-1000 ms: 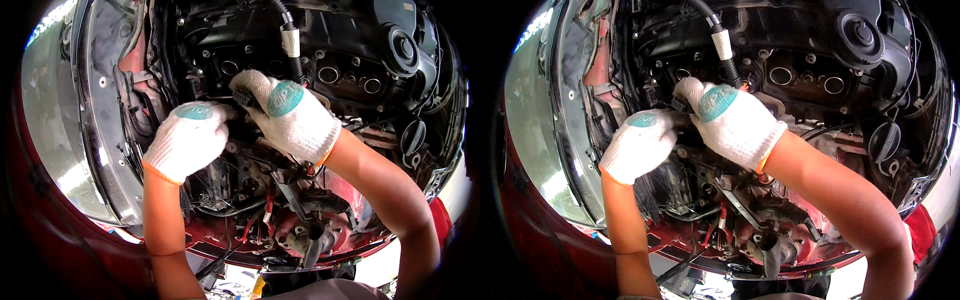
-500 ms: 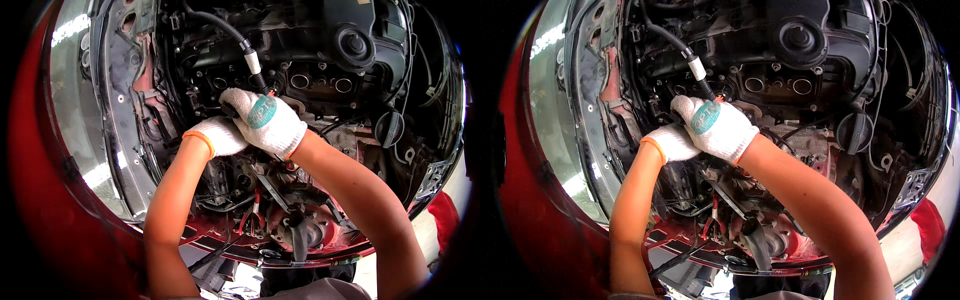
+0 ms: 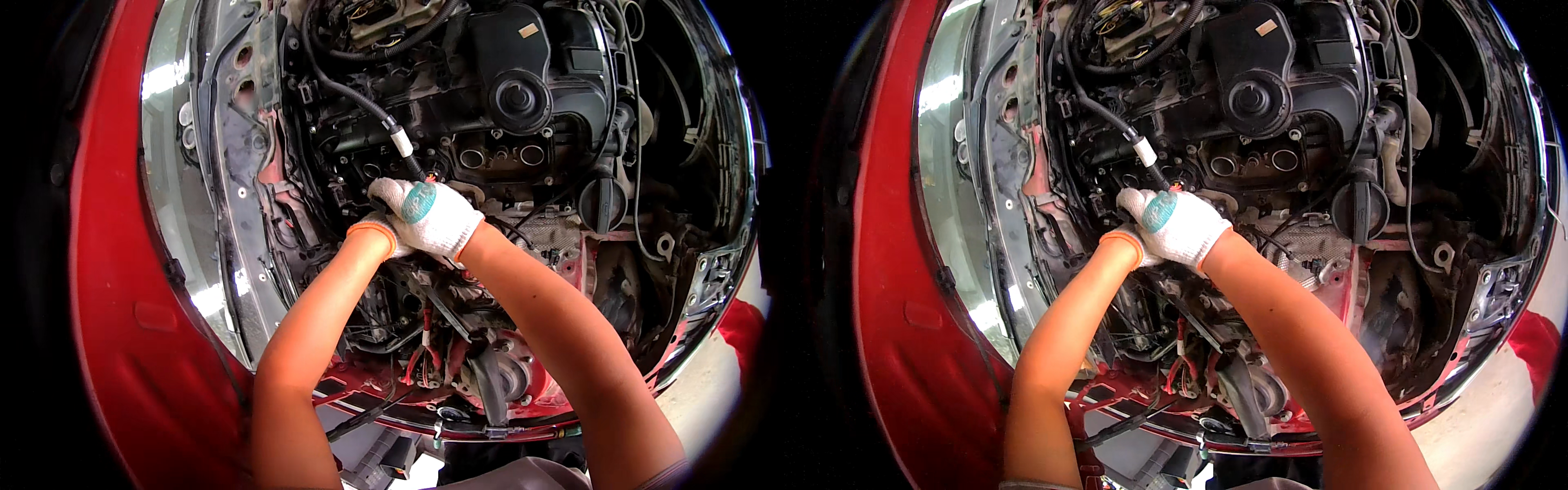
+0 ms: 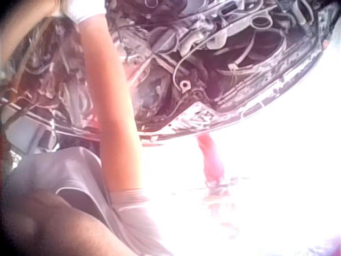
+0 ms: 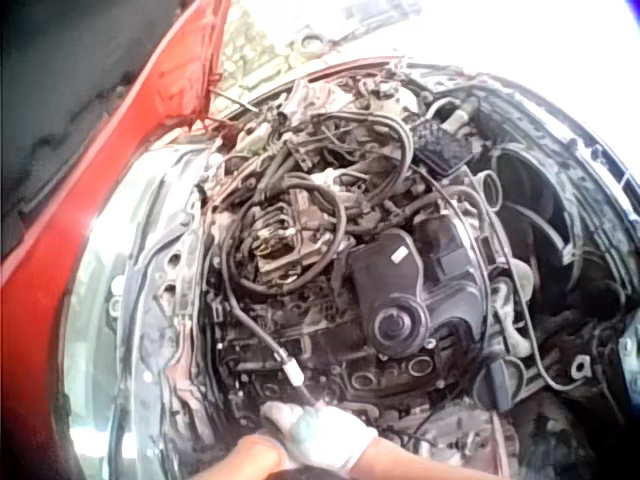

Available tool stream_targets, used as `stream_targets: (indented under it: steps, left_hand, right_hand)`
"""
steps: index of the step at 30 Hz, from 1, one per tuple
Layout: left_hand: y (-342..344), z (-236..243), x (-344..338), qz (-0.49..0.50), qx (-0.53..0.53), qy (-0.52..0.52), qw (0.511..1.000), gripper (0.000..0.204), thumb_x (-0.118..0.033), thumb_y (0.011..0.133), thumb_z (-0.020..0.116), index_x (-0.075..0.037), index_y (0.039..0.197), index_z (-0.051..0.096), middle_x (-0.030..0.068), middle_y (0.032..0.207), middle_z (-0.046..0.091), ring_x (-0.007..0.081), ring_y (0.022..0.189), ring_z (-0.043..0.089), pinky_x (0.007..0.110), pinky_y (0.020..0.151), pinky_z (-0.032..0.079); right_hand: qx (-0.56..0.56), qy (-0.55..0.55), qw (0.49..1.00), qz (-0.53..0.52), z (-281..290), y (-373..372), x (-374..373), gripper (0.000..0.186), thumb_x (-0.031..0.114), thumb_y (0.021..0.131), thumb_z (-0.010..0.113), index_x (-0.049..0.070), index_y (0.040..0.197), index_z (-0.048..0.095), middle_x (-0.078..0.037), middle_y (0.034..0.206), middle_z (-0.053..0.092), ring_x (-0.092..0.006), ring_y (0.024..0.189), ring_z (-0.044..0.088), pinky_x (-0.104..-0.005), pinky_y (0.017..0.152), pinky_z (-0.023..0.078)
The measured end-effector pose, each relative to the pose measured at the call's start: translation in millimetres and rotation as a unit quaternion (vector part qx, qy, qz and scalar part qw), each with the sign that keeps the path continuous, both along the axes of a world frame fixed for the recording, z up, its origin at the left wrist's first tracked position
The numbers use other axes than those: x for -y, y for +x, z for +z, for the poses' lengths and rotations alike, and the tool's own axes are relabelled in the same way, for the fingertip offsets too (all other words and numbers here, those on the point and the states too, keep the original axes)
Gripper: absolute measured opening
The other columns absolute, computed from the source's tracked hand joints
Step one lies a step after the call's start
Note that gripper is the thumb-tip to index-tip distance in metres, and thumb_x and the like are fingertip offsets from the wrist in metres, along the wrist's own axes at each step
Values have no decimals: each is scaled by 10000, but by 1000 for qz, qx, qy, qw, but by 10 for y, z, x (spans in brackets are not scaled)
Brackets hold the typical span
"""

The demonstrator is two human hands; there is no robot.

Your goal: The person works on a car engine with the hood open, using a wrench to tighten bolts and adjusting various hoses and wires. The person wears gloves and manipulates components within the engine bay, occasionally reaching for tools or parts.

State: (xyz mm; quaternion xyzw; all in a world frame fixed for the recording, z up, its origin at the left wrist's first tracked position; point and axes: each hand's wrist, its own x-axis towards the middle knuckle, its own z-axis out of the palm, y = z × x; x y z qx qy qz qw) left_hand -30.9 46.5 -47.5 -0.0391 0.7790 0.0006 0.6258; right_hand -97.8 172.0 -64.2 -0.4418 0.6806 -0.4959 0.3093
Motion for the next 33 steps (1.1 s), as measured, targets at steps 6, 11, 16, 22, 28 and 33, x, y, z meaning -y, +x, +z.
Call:
stream_targets:
  steps: [6, 11, 16, 22, 28, 33]
  left_hand:
    - [-46, -2, 58, -52, -12, -4, 999, 599, -403, 943, 499, -139, 1477, 435, 131, 1553, 416, 296, 1412, 393, 430, 1197, 243]
    - [-142, -92, 66, -69, -17, 6, 997, 617, -382, 944, 498, -121, 1494, 400, 144, 1570, 383, 300, 1434, 360, 424, 1208, 221]
    - [-2, -12, 284, -89, 16, -35, 995, 637, -360, 945, 498, -103, 1512, 365, 156, 1587, 351, 304, 1457, 328, 417, 1218, 198]
    - [-6, -56, 343, -122, 54, -65, 989, 663, -335, 946, 496, -81, 1533, 324, 171, 1607, 312, 309, 1483, 290, 410, 1231, 172]
    - [-43, 43, 310, -64, 110, 4, 992, 650, -279, 999, 360, -39, 1586, 219, 152, 1675, 198, 295, 1539, 195, 404, 1261, 107]
    - [179, -64, 651, -71, 57, -92, 992, 557, -302, 914, 506, -151, 1449, 533, 183, 1540, 467, 319, 1408, 456, 391, 1184, 325]
  right_hand:
    - [14, 2, 1000, 14, 52, -15, -4, 530, 334, 865, 744, 87, 1300, 567, -198, 1051, 715, -387, 957, 700, -440, 829, 566]
    - [19, -14, 1000, 13, 12, -95, -84, 598, 340, 788, 815, 76, 1267, 574, -185, 1037, 715, -389, 980, 694, -439, 845, 551]
    - [35, -45, 998, 25, 117, -57, 15, 533, 391, 740, 828, 69, 1090, 588, -195, 957, 710, -410, 926, 703, -458, 814, 555]
    - [21, -49, 998, 29, 161, -96, -104, 546, 408, 766, 805, 59, 1119, 578, -192, 1019, 702, -397, 981, 691, -470, 854, 552]
    - [23, -39, 999, 3, 81, -112, -114, 320, 299, 882, 660, 70, 1099, 609, -200, 974, 708, -404, 901, 705, -472, 811, 559]
    - [1, -38, 999, -11, 120, -39, -38, 221, 187, 917, 566, 78, 1104, 611, -189, 969, 708, -399, 886, 707, -475, 790, 561]
